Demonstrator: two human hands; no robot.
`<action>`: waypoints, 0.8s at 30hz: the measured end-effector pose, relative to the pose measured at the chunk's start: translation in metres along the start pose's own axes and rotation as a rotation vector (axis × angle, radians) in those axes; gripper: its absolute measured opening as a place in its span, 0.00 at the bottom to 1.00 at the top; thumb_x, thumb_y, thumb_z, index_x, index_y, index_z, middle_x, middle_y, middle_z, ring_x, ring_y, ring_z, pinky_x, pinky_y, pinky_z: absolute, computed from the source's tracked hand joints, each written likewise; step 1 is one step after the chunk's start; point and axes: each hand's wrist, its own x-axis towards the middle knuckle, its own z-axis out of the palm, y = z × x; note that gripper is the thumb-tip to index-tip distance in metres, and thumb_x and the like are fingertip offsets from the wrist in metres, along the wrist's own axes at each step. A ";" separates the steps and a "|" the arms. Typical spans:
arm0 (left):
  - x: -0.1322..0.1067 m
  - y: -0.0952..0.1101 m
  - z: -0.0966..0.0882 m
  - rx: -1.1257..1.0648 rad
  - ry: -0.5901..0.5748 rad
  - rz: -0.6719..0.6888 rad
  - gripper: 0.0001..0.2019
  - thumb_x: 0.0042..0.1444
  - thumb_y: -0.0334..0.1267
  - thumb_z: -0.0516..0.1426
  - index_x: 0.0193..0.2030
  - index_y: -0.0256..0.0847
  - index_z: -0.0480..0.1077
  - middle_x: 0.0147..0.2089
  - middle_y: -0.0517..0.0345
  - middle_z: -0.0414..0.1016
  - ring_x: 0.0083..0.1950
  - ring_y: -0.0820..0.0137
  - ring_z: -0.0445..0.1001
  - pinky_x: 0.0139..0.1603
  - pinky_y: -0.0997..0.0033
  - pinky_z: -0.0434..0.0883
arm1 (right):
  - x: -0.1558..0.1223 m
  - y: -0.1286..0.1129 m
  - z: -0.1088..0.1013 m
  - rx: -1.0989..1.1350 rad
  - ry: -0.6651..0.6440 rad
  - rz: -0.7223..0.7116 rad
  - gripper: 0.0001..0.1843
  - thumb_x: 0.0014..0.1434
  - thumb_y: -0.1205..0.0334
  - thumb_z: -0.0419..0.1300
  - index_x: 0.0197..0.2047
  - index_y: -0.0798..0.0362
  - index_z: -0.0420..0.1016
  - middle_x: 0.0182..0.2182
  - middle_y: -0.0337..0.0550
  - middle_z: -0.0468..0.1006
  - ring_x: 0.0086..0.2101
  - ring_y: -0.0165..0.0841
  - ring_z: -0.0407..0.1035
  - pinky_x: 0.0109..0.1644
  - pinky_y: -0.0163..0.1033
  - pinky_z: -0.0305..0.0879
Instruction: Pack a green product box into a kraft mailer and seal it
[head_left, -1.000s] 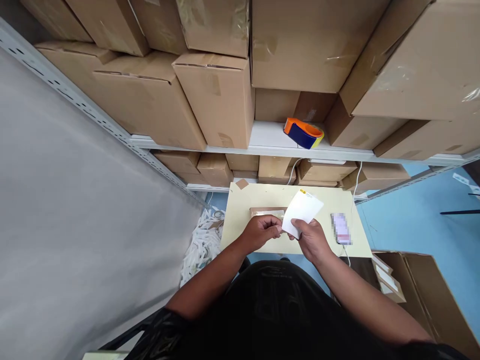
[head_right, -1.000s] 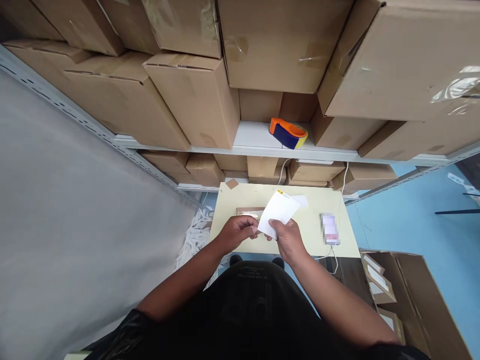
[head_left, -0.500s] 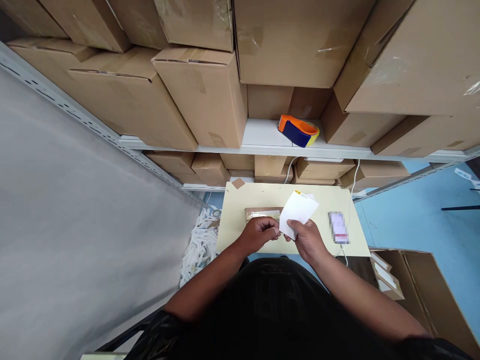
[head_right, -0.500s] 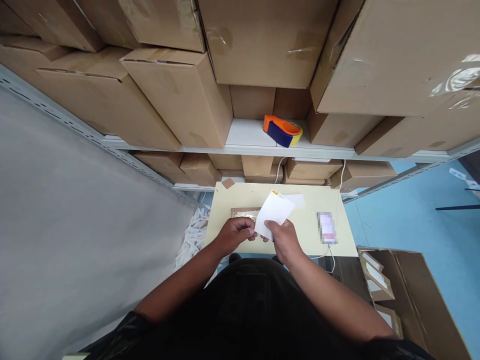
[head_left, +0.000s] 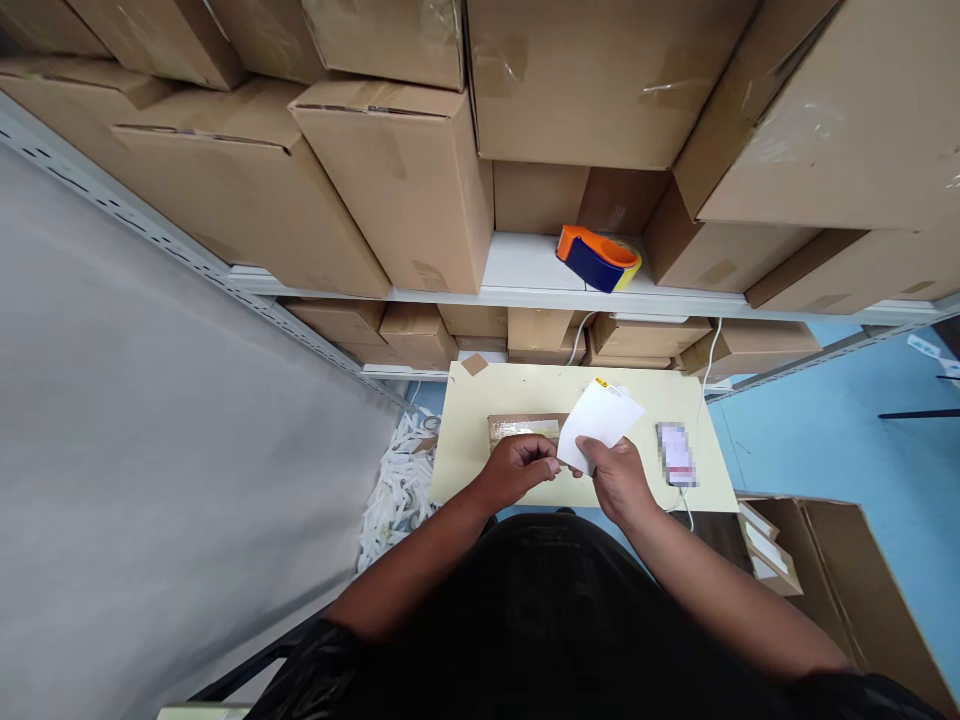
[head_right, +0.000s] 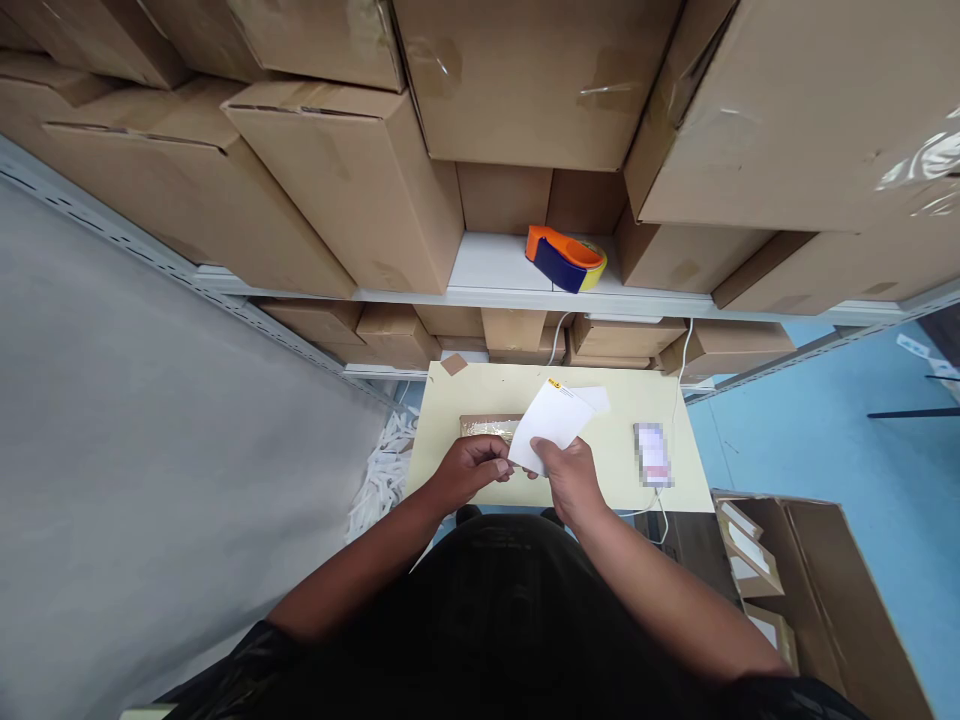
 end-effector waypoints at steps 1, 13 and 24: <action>0.000 0.000 0.000 -0.010 0.002 -0.002 0.11 0.54 0.43 0.65 0.30 0.37 0.73 0.28 0.58 0.75 0.30 0.72 0.71 0.35 0.70 0.70 | 0.000 0.000 0.000 -0.007 0.004 -0.005 0.13 0.49 0.56 0.71 0.35 0.54 0.78 0.28 0.42 0.80 0.26 0.35 0.70 0.24 0.38 0.63; 0.000 -0.005 0.003 0.046 0.062 0.020 0.07 0.50 0.37 0.62 0.27 0.39 0.70 0.25 0.62 0.71 0.28 0.74 0.66 0.33 0.72 0.64 | -0.004 0.004 0.000 -0.027 0.002 -0.002 0.14 0.50 0.56 0.70 0.37 0.56 0.79 0.28 0.43 0.80 0.26 0.35 0.71 0.24 0.38 0.65; -0.001 -0.005 0.005 -0.049 0.079 -0.026 0.06 0.48 0.38 0.61 0.28 0.38 0.70 0.26 0.61 0.71 0.29 0.73 0.68 0.33 0.71 0.65 | -0.003 0.007 -0.002 -0.011 0.004 -0.002 0.13 0.51 0.56 0.70 0.37 0.55 0.80 0.27 0.42 0.80 0.25 0.35 0.70 0.25 0.38 0.64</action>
